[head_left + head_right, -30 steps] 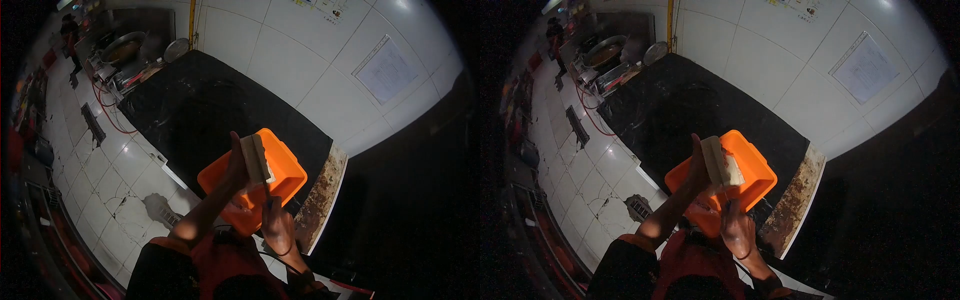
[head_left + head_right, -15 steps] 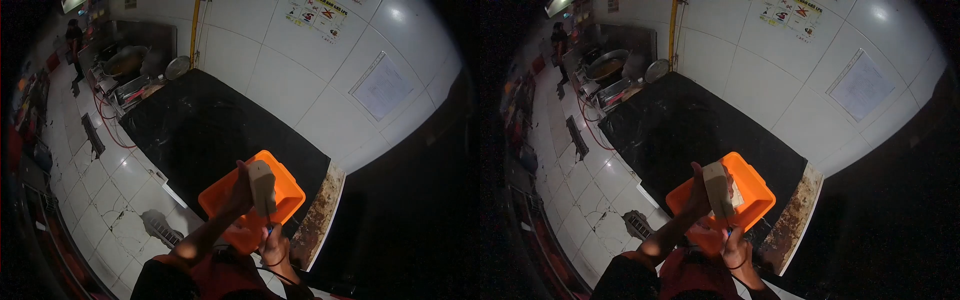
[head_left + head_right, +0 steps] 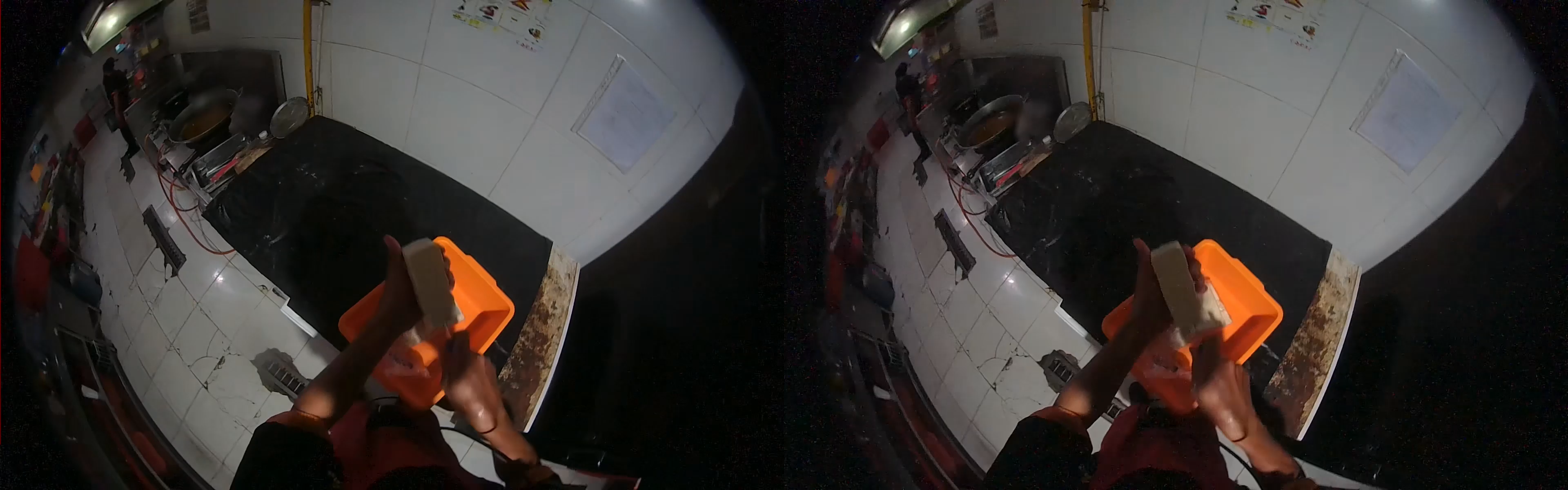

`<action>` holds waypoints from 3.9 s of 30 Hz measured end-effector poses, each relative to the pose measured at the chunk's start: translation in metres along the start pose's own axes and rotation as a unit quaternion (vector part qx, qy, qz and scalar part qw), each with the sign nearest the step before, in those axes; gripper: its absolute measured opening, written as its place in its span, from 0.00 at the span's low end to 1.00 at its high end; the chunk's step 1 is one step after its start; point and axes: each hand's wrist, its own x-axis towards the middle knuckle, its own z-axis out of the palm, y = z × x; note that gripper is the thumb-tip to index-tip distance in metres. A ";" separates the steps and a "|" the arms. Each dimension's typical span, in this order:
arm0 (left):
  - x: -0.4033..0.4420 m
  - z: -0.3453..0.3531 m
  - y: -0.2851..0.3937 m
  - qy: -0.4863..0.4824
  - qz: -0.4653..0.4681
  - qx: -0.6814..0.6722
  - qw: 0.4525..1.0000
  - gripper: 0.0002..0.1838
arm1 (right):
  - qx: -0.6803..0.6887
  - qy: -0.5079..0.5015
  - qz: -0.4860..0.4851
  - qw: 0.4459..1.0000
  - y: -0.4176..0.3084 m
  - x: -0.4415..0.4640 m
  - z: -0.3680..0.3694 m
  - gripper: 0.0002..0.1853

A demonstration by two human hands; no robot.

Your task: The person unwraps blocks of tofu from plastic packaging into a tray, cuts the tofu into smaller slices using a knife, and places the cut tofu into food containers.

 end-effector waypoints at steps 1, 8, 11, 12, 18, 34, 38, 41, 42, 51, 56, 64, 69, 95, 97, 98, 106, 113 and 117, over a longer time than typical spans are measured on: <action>0.003 0.004 0.004 0.008 -0.019 0.002 1.000 0.44 | 0.022 -0.023 0.013 0.999 -0.004 0.009 -0.007 0.09; 0.027 -0.013 0.013 0.155 0.007 0.046 0.987 0.41 | -0.058 -0.030 -0.027 0.998 0.020 0.047 0.009 0.13; 0.026 -0.007 0.010 0.170 0.016 0.045 0.984 0.38 | -0.115 0.002 -0.094 0.989 0.030 0.046 0.019 0.13; 0.026 -0.004 0.009 0.188 0.023 0.050 0.981 0.37 | -0.150 0.010 -0.109 0.983 0.032 0.046 0.021 0.13; 0.026 -0.011 0.004 0.177 0.010 0.071 0.982 0.38 | -0.134 0.022 -0.052 0.989 0.054 0.047 0.050 0.12; 0.013 0.031 -0.013 0.208 0.142 0.329 0.910 0.39 | 0.239 0.205 0.028 0.949 0.021 0.064 -0.007 0.26; -0.005 0.062 0.005 0.162 0.135 0.337 0.918 0.29 | 0.432 0.175 0.064 0.883 0.038 0.085 -0.025 0.23; -0.022 0.077 0.014 0.158 -0.055 0.363 0.917 0.30 | 0.409 0.072 0.092 0.905 0.027 0.084 -0.064 0.21; -0.025 0.077 0.013 0.158 -0.140 0.685 0.697 0.34 | 0.346 0.084 0.042 0.933 0.034 0.088 -0.057 0.18; -0.038 -0.033 -0.036 0.238 -0.074 0.006 0.968 0.17 | 0.031 0.072 -0.013 0.997 0.037 -0.008 0.004 0.10; -0.035 0.000 -0.024 0.255 -0.081 0.406 0.874 0.19 | 0.014 0.060 0.018 0.998 0.031 -0.014 0.017 0.11; -0.036 -0.018 -0.034 0.235 -0.015 0.264 0.935 0.11 | 0.053 0.068 -0.002 0.996 0.033 -0.013 0.024 0.10; -0.036 -0.010 -0.034 0.261 -0.024 0.095 0.960 0.12 | 0.067 0.065 0.002 0.996 0.031 -0.015 0.024 0.10; -0.030 -0.028 -0.037 0.280 -0.041 -0.033 0.959 0.19 | 0.021 -0.024 0.099 0.995 0.037 -0.001 0.028 0.14; -0.028 -0.034 -0.033 0.264 -0.042 -0.044 0.963 0.20 | 0.024 -0.027 0.090 0.995 0.042 -0.015 0.029 0.12; -0.029 -0.029 -0.026 0.258 -0.052 -0.057 0.963 0.22 | 0.075 0.001 0.039 0.996 0.046 -0.025 0.027 0.16; -0.025 -0.010 0.011 0.261 0.047 0.132 0.955 0.25 | -0.140 0.233 0.228 0.935 0.137 -0.032 0.015 0.23; -0.042 -0.019 -0.004 0.241 -0.026 0.077 0.967 0.26 | -0.207 0.226 0.213 0.928 0.211 -0.019 0.084 0.24; -0.048 -0.013 -0.005 0.211 -0.079 0.223 0.948 0.26 | -0.029 0.313 0.108 0.943 0.174 -0.014 0.051 0.25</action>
